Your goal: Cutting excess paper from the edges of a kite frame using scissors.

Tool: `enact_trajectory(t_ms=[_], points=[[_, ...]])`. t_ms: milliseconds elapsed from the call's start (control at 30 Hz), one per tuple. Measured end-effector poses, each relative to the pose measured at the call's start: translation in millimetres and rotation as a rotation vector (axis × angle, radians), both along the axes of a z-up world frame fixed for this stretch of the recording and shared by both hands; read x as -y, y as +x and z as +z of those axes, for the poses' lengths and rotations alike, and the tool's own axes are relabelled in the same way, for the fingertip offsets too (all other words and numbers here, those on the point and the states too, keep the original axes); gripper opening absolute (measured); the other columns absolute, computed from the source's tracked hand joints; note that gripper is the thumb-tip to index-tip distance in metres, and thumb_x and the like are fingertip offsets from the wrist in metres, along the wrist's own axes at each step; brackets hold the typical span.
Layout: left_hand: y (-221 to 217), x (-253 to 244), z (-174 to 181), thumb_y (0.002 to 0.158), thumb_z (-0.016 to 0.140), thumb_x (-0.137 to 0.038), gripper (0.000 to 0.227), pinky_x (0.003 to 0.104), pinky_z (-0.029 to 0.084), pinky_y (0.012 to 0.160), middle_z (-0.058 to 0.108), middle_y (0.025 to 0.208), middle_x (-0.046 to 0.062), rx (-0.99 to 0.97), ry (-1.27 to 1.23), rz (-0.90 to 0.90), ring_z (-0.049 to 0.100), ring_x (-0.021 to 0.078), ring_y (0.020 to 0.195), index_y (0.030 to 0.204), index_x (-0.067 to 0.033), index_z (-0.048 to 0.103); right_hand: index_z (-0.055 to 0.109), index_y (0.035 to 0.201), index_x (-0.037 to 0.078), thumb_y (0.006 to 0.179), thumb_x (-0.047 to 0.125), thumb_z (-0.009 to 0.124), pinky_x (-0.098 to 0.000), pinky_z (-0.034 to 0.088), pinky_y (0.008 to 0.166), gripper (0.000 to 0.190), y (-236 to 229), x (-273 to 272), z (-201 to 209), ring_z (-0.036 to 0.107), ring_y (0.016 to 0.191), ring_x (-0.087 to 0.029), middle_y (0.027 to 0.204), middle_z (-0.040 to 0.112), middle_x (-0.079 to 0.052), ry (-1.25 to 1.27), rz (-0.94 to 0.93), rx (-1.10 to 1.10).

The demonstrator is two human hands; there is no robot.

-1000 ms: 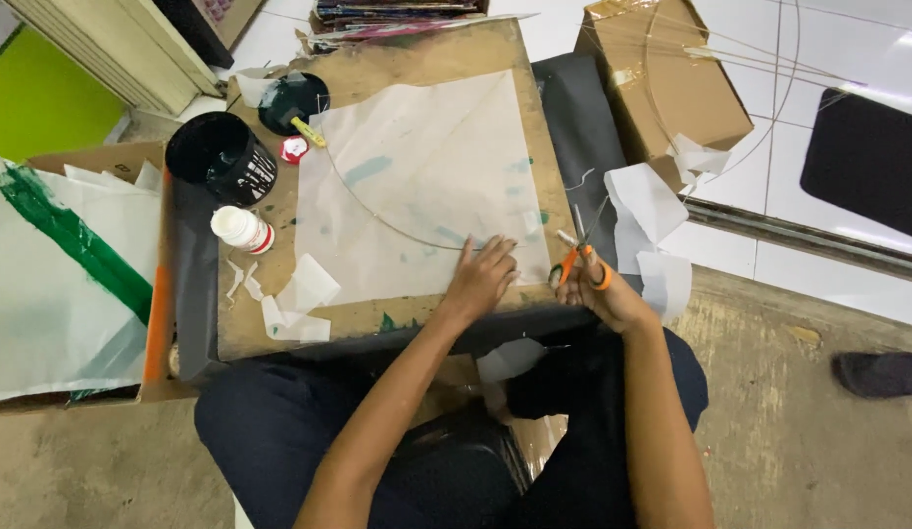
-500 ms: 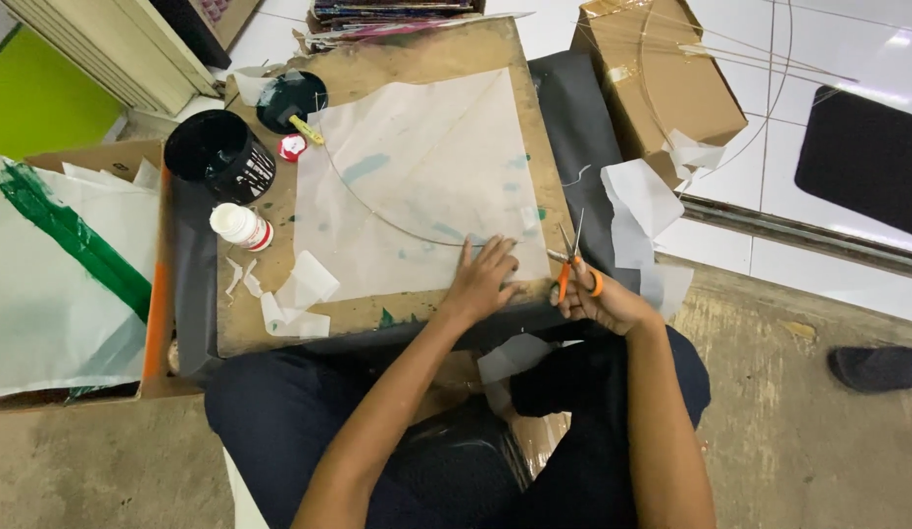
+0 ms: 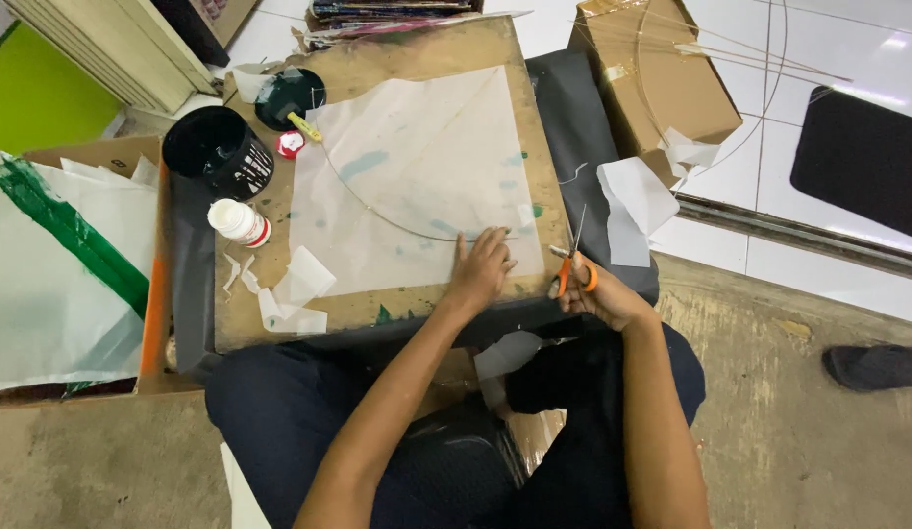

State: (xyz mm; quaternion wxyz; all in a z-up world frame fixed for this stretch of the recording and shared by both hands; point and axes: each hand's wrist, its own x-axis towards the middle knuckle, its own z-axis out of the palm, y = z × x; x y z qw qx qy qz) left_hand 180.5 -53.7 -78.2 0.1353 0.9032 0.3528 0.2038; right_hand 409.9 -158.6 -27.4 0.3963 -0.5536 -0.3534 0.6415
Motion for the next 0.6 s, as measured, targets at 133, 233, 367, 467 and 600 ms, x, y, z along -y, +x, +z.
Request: enact_trajectory(t_ms=[133, 233, 367, 467, 600], points=[[-11, -2, 18, 0.107, 0.051, -0.032, 0.024, 0.078, 0.019, 0.112, 0.052, 0.145, 0.013, 0.026, -0.002, -0.042, 0.043, 0.0332, 0.142, 0.101, -0.0097, 0.057, 0.039, 0.144, 0.005, 0.093, 0.071, 0.052, -0.0356, 0.049, 0.062, 0.084, 5, -2, -5, 0.065, 0.076, -0.03, 0.09, 0.06, -0.018, 0.02, -0.039, -0.012], [-19, -3, 28, 0.098, 0.067, -0.033, 0.027, 0.075, 0.025, 0.113, 0.05, 0.146, 0.014, 0.011, 0.001, -0.146, 0.042, 0.0339, 0.143, 0.106, -0.0087, 0.058, 0.036, 0.146, 0.003, 0.093, 0.072, 0.051, -0.035, 0.048, 0.062, 0.089, 4, -3, -7, 0.065, 0.077, -0.029, 0.093, 0.058, -0.017, 0.02, -0.048, -0.013], [-18, -5, 17, 0.096, 0.068, -0.031, 0.029, 0.075, 0.026, 0.113, 0.049, 0.147, 0.015, -0.029, -0.042, -0.125, 0.042, 0.0375, 0.143, 0.113, -0.0083, 0.06, 0.036, 0.147, 0.005, 0.095, 0.07, 0.05, -0.0347, 0.048, 0.062, 0.084, 1, -5, -6, 0.066, 0.079, -0.03, 0.094, 0.058, -0.019, 0.014, -0.038, -0.014], [-12, -3, 18, 0.101, 0.06, -0.029, 0.02, 0.075, 0.026, 0.113, 0.05, 0.145, 0.012, -0.031, -0.027, -0.094, 0.042, 0.0353, 0.143, 0.109, -0.0103, 0.06, 0.036, 0.148, 0.005, 0.094, 0.072, 0.048, -0.0352, 0.048, 0.063, 0.088, 3, -5, -8, 0.066, 0.079, -0.03, 0.094, 0.059, -0.018, 0.007, -0.026, -0.008], [-6, -10, 12, 0.105, 0.054, -0.031, 0.021, 0.076, 0.023, 0.114, 0.051, 0.147, 0.01, -0.06, -0.007, -0.032, 0.044, 0.0322, 0.142, 0.106, -0.0114, 0.061, 0.041, 0.141, 0.006, 0.093, 0.074, 0.047, -0.0327, 0.046, 0.06, 0.083, -3, -2, 5, 0.063, 0.074, -0.026, 0.093, 0.06, -0.017, -0.042, 0.007, -0.038]])
